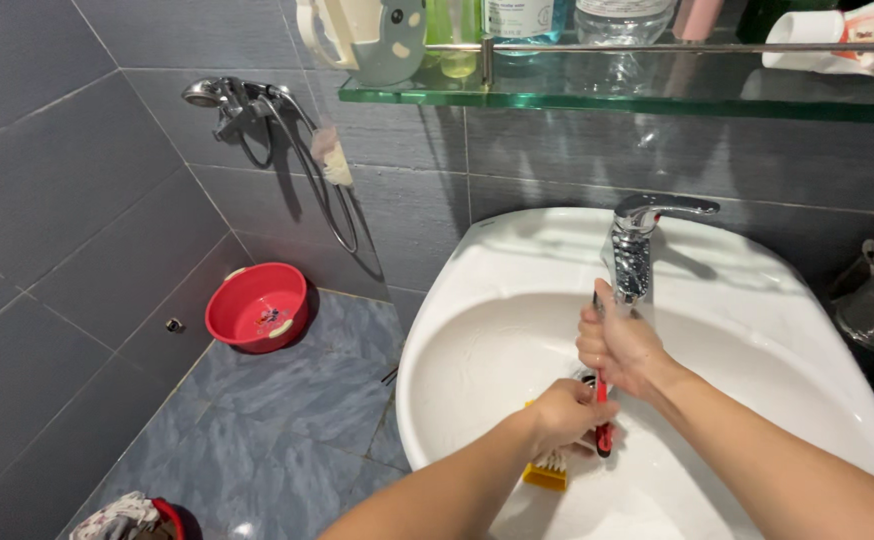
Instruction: The person washes a brush and a container in a sink by hand, then uses a handheld shower head to rinse the sink and the surrounding floor.
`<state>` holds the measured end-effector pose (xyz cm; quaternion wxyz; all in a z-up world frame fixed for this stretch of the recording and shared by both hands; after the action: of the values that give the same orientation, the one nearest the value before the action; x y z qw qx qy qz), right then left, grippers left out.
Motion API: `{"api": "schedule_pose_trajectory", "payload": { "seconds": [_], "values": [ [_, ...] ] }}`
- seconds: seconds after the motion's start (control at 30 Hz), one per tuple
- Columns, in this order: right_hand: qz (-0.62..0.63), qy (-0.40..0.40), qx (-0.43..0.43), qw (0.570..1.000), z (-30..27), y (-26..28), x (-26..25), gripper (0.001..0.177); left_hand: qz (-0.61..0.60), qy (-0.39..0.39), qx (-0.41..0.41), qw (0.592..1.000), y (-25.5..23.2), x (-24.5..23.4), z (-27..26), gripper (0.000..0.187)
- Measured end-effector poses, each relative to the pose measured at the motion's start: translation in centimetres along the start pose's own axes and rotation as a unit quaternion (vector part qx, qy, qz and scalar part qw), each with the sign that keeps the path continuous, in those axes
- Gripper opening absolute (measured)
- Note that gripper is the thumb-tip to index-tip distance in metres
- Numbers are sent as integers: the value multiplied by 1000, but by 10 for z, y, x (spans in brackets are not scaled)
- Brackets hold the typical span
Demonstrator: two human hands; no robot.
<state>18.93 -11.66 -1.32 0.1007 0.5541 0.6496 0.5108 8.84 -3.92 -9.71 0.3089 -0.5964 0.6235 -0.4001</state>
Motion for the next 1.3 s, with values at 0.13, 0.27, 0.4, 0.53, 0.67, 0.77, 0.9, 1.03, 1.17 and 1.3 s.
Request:
{"api": "schedule_pose_trajectory", "payload": {
  "seconds": [0.13,0.27,0.4,0.53,0.67,0.77,0.9,1.03,1.17,1.3],
  "values": [
    [-17,34,-19,999,-7,-2,-11,43,-37,-20,-33,999,0,13,-1,21],
    [-42,82,-52,994,-12,-8,-29,46,-73,-1,-45,996,18,25,4,20],
    [-92,70,-61,991,-19,-12,-33,51,-116,38,-78,989,37,27,2,17],
    [-93,74,-77,990,-25,-3,-29,55,-77,-25,-82,993,38,30,8,15],
    [-58,59,-90,993,-29,0,-25,52,-103,-78,-9,992,20,25,35,12],
    [-97,21,-87,991,-21,5,-34,48,-119,-82,52,988,-9,18,62,15],
    [-218,4,-122,968,-13,-2,-66,38,-88,-108,114,984,-56,6,83,15],
    [-53,-35,-123,990,-15,-21,-89,33,-133,-121,113,977,-78,8,78,15],
    [-84,-192,12,978,-18,-71,-90,41,-128,-216,102,963,-76,4,56,12],
    [-354,-145,123,915,-7,-118,-65,43,-129,-277,127,944,-68,-16,31,14]
  ]
}}
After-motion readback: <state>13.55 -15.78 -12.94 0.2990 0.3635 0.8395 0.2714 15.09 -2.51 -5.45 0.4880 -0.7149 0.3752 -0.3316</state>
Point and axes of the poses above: each hand's wrist, its own z-axis towards the middle knuckle, its own x-axis out of the palm, y = z × x, the point moved 1 cm from there along z, towards the middle knuckle, and after that the axes turned 1 degree about -x, right-handed, at the moved point
